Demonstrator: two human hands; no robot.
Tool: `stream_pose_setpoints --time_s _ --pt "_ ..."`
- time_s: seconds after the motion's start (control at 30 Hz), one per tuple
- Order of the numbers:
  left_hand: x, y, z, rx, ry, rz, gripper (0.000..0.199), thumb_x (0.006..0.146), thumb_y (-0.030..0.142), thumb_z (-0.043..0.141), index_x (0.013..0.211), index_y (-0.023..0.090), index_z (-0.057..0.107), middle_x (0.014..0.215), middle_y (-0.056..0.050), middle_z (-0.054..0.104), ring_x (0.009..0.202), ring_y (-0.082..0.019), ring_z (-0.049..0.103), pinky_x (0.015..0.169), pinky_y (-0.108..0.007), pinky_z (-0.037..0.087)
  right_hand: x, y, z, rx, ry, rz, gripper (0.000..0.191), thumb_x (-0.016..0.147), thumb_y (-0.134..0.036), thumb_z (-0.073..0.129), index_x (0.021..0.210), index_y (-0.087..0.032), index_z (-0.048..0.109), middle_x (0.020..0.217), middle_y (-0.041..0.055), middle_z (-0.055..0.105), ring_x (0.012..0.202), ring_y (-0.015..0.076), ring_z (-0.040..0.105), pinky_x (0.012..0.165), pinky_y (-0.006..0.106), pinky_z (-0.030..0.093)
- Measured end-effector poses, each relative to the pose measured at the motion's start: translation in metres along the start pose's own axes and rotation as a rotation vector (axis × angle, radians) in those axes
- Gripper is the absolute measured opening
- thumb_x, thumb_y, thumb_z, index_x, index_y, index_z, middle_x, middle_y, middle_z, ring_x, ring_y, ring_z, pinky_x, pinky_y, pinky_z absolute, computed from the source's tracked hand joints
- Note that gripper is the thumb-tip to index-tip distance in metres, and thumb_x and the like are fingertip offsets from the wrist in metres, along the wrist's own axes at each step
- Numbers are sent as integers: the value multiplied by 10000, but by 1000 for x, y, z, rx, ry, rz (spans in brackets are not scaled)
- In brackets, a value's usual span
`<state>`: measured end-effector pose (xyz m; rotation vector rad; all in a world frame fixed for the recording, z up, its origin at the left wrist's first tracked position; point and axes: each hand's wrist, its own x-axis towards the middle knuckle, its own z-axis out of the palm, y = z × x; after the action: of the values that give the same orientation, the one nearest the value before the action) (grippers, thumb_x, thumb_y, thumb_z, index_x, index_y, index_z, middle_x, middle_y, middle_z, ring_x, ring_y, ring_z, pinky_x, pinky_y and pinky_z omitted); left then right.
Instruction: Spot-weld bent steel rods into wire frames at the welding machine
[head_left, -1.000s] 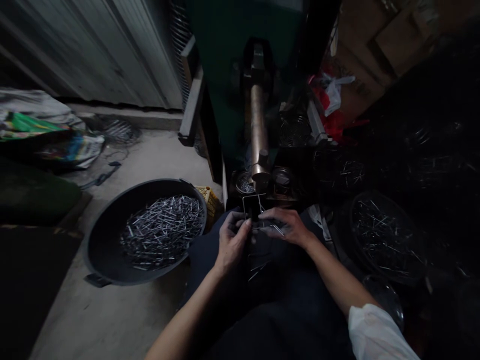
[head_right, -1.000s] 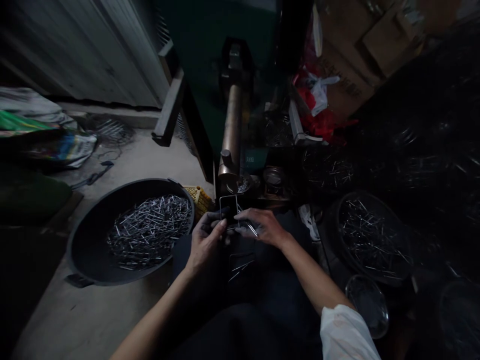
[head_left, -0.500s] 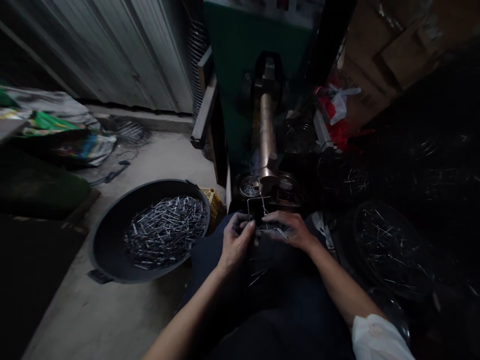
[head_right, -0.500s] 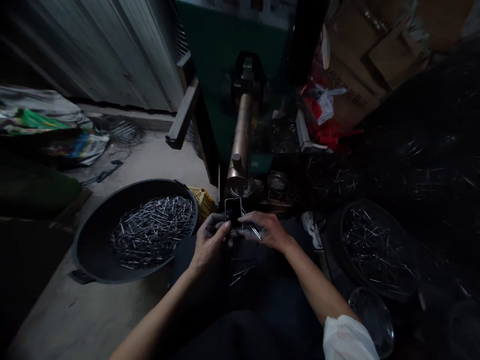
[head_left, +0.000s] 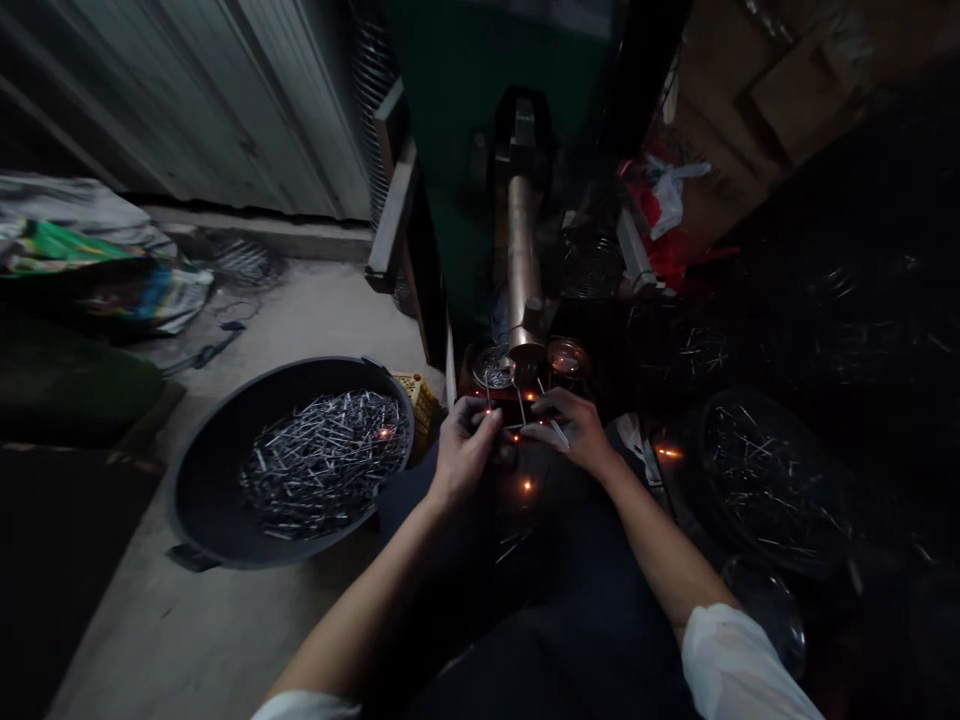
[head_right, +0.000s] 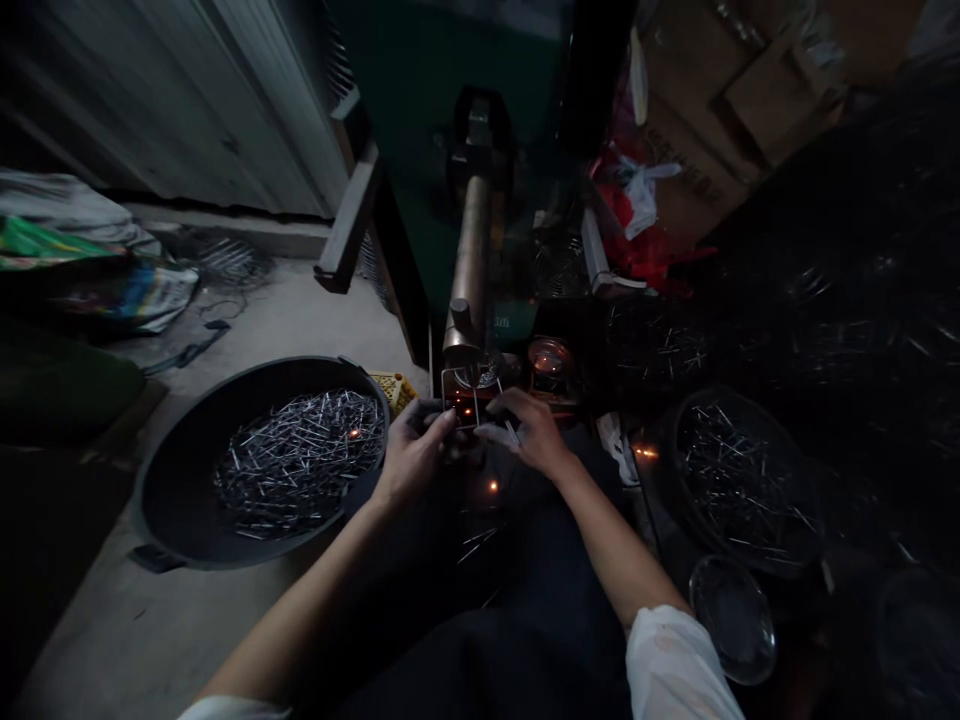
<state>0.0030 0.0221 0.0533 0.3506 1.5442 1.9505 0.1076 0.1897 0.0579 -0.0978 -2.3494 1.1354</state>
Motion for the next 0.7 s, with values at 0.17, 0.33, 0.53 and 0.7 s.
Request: stream_pose_setpoints --time_s 0.17,0.33,0.53,0.7 --pt "29 7 2 31 30 31 360 788 446 759 921 197 535 600 42 638 407 -110 557 393 -192 435 15 9 0 72 42 54 186 921 -375 687 871 -196 692 830 26 692 782 164 654 751 285 518" --pt "43 10 3 -3 32 9 398 769 469 767 940 196 534 611 26 662 408 -107 557 389 -180 420 25 14 2 70 82 118 170 921 -362 675 894 -199 717 867 29 723 826 179 674 811 308 530" --pt "54 11 1 -26 39 49 375 760 438 774 911 178 550 603 25 652 412 -87 532 397 -177 410 35 21 8 71 121 122 174 906 -376 686 892 -208 728 866 32 731 821 184 682 822 322 545" --pt "55 9 6 -17 51 28 335 760 402 770 890 181 554 576 26 640 387 -81 502 386 -178 386 20 15 -5 230 97 246 256 827 -397 777 967 -195 704 977 39 731 934 192 694 882 338 558"
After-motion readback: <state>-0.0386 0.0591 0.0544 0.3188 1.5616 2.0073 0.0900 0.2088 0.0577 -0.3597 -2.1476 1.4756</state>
